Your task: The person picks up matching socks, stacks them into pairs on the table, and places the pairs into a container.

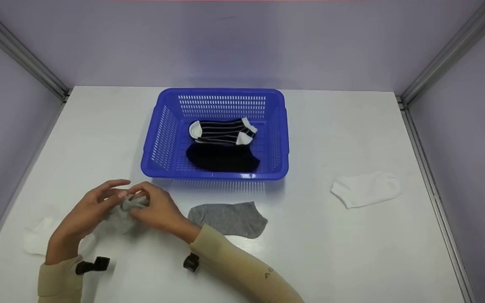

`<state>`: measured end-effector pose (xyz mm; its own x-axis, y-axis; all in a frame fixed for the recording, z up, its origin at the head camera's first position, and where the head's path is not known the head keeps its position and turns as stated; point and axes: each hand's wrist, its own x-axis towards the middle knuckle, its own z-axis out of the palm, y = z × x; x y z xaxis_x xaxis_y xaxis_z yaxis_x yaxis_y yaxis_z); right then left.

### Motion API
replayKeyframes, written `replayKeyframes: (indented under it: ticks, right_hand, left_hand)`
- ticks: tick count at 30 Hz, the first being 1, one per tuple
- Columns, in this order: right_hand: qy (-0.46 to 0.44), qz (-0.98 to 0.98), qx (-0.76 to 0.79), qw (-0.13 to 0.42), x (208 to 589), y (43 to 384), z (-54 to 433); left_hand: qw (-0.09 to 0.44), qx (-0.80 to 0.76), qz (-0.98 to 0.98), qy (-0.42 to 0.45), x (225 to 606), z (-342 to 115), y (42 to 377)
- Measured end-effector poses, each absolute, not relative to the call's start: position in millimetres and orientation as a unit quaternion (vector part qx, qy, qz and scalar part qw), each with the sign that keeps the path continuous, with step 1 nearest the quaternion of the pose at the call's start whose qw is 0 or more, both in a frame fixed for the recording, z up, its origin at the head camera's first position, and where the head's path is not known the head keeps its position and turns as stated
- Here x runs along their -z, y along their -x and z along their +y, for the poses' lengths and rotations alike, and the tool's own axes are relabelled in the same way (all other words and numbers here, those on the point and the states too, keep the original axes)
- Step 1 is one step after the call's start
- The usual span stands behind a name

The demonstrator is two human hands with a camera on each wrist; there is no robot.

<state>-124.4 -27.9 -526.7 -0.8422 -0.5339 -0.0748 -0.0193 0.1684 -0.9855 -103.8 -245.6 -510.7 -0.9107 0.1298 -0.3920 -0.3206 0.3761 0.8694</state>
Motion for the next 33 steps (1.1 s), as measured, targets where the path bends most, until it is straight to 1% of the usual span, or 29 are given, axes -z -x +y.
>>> replayKeyframes:
  ticks: [3,5,7,12,19,22,28,33]
  right_hand:
    - [0.192,0.733,0.615,0.219,528,114,-3]
    - [0.199,0.733,0.612,0.221,530,109,14]
    - [0.204,0.735,0.607,0.222,532,105,31]
    - [0.217,0.751,0.59,0.204,534,105,71]
    - [0.208,0.788,0.541,0.207,532,110,122]
    - [0.21,0.808,0.516,0.194,533,112,137]
    - [0.212,0.854,0.453,0.14,534,115,154]
    - [0.179,0.892,0.406,0.083,530,113,157]
  left_hand:
    - [0.242,-0.557,0.795,-0.004,516,-233,101]
    - [0.258,-0.555,0.789,-0.043,520,-224,100]
    - [0.27,-0.553,0.784,-0.073,523,-215,99]
    - [0.286,-0.56,0.768,-0.122,530,-189,99]
    - [0.268,-0.577,0.759,-0.139,535,-157,101]
    - [0.259,-0.572,0.765,-0.144,538,-144,103]
    - [0.24,-0.526,0.8,-0.159,543,-120,105]
    - [0.219,-0.485,0.831,-0.162,547,-106,107]
